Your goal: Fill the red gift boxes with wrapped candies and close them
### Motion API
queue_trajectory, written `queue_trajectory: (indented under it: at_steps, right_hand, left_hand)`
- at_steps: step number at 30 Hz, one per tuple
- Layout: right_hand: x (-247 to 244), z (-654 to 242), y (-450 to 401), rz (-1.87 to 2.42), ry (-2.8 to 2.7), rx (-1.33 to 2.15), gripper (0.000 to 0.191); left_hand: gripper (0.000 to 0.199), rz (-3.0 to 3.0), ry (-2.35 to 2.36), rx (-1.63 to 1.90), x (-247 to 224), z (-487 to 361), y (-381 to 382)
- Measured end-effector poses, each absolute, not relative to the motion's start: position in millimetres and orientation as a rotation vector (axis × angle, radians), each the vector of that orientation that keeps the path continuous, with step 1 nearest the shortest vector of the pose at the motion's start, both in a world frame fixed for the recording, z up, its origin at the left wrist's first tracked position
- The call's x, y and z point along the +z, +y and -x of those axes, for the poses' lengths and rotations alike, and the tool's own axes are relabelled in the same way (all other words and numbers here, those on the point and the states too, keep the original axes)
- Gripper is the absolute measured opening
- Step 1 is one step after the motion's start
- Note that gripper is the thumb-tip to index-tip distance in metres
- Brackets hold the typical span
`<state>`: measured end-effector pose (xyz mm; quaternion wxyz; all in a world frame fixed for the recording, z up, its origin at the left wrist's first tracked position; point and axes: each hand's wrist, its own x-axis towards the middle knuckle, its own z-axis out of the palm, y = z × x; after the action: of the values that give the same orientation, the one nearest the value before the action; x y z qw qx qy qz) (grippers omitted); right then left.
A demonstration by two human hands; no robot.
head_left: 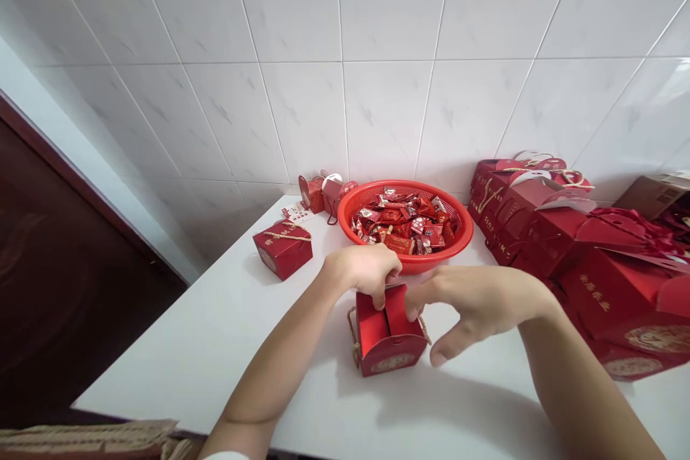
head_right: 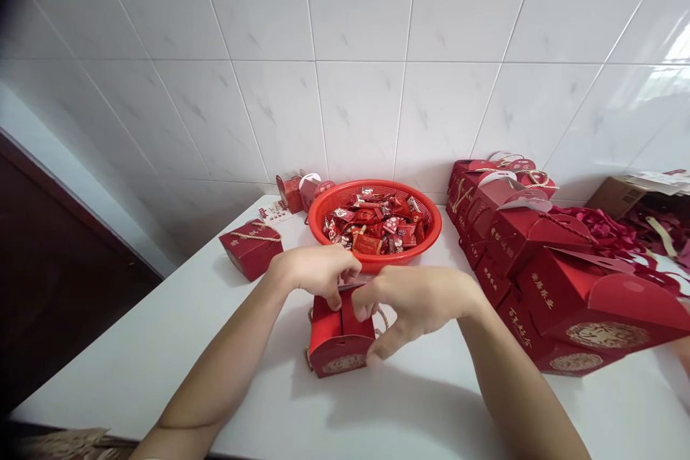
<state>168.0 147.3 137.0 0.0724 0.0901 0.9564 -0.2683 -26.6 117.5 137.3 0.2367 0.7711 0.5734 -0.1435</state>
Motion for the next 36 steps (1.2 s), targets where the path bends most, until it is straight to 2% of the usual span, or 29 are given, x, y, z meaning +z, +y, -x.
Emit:
queue_trajectory:
  at_steps: [7, 11, 13, 20, 22, 26, 36]
  right_hand:
    - [130, -169, 175, -0.394, 2.754, -0.829, 0.013]
    - [115, -157, 187, -0.316, 2.665, -0.859, 0.016]
    - [109, -153, 193, -0.253, 2.624, -0.892, 0.019]
    - [97, -151, 209, -0.213, 2.487, -1.133, 0.029]
    - [95, -151, 212, -0.217, 2.477, -1.167, 0.028]
    - [98, -155, 212, -0.258, 2.430, -1.304, 0.029]
    - [130, -176, 200, -0.235, 2.415, -1.868, 0.036]
  left_hand:
    - [0.022, -2.239, 1.361, -0.235, 141, 32, 112]
    - [0.015, -2.196, 1.303, -0.197, 143, 30, 109]
    - [0.019, -2.178, 1.312, -0.229, 144, 28, 108]
    - [0.056, -2.059, 1.324, -0.285, 147, 24, 103]
    - [0.053, -2.092, 1.282, -0.299, 146, 25, 103]
    - [0.032, -2.142, 1.303, -0.316, 141, 27, 109]
    - [0.048, -2.063, 1.516, -0.300, 128, 25, 119]
